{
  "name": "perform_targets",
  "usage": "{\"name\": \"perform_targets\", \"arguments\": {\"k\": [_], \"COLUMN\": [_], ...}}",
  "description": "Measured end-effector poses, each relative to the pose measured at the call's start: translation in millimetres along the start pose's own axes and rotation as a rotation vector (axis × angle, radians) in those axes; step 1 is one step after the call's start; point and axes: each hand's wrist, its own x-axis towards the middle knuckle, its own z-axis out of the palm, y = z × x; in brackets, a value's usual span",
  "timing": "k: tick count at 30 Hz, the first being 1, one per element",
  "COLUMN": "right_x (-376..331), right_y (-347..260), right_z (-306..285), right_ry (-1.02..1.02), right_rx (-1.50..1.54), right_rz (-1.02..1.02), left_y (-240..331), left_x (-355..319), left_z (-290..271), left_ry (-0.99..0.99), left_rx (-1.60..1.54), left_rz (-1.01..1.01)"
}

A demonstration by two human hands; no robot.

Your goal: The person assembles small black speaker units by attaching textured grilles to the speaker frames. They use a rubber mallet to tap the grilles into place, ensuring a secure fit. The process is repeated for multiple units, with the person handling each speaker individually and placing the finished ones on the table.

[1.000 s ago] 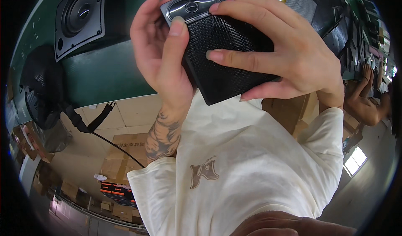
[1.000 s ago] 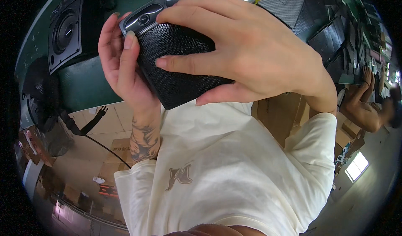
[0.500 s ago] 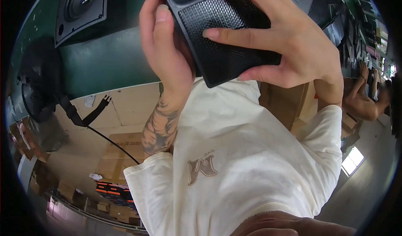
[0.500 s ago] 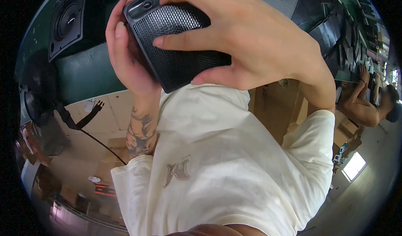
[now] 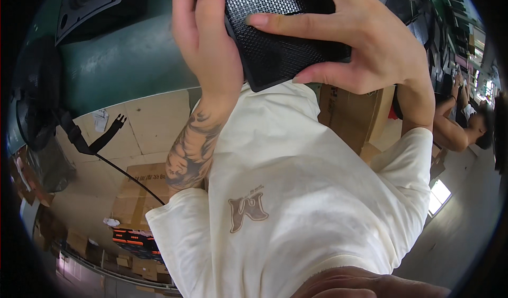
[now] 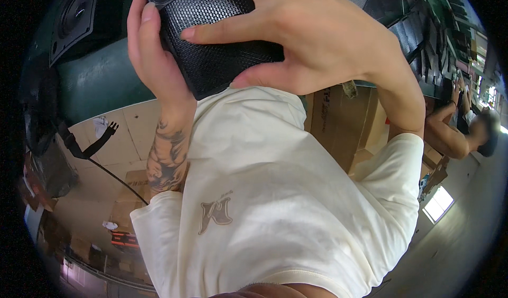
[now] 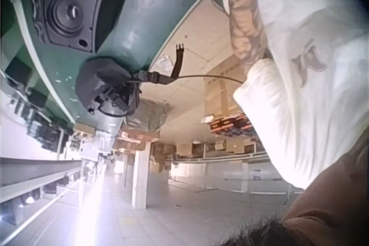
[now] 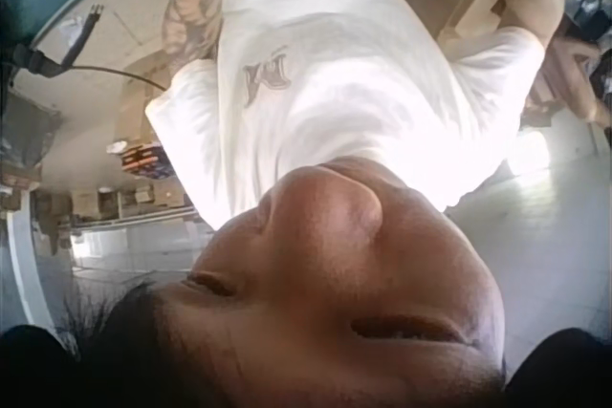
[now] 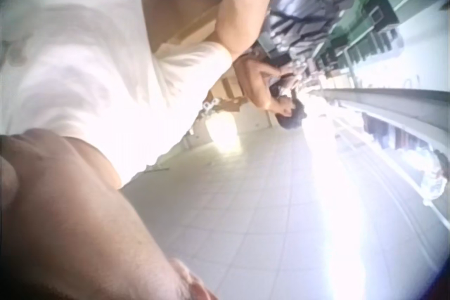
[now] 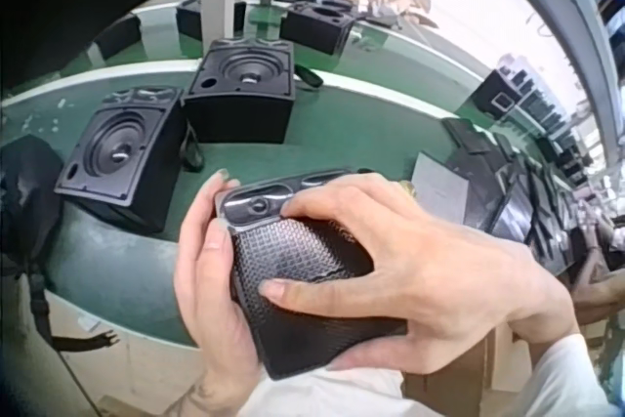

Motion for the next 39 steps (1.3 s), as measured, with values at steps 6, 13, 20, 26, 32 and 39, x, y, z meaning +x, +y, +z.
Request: {"name": "perform_targets", "arguments": {"k": [6,13,20,26,32,39], "right_x": [-2,-10,-13,-12,-8,-4], "right_y": [-3,0,-2,1,-1,12], "right_z": [5,16,13,12,10,-1], "right_ry": [0.051,0.093,-0.025,-0.001,0.017,0.027], "right_rx": [0.095,0.100,0.083,0.072,0.138,-0.010], "right_rz": [0.049,0.076,0.114,0.106,0.147,0.113], "left_y": [-12,5,5,7,14,6], "left_x": [6,-4,-4,-5,-6,-8], "left_z": [-24,-15,-16,-15,-13,-13], "left_ry": [-0.111,-0.018,0.024,0.008,0.019,0.072], "left_rx": [0.087,-0.149,-0.061,0.125,0.164,0.135], "left_rz": [0.047,-0.120,-0.134,-0.169,-0.175,-0.168]}}
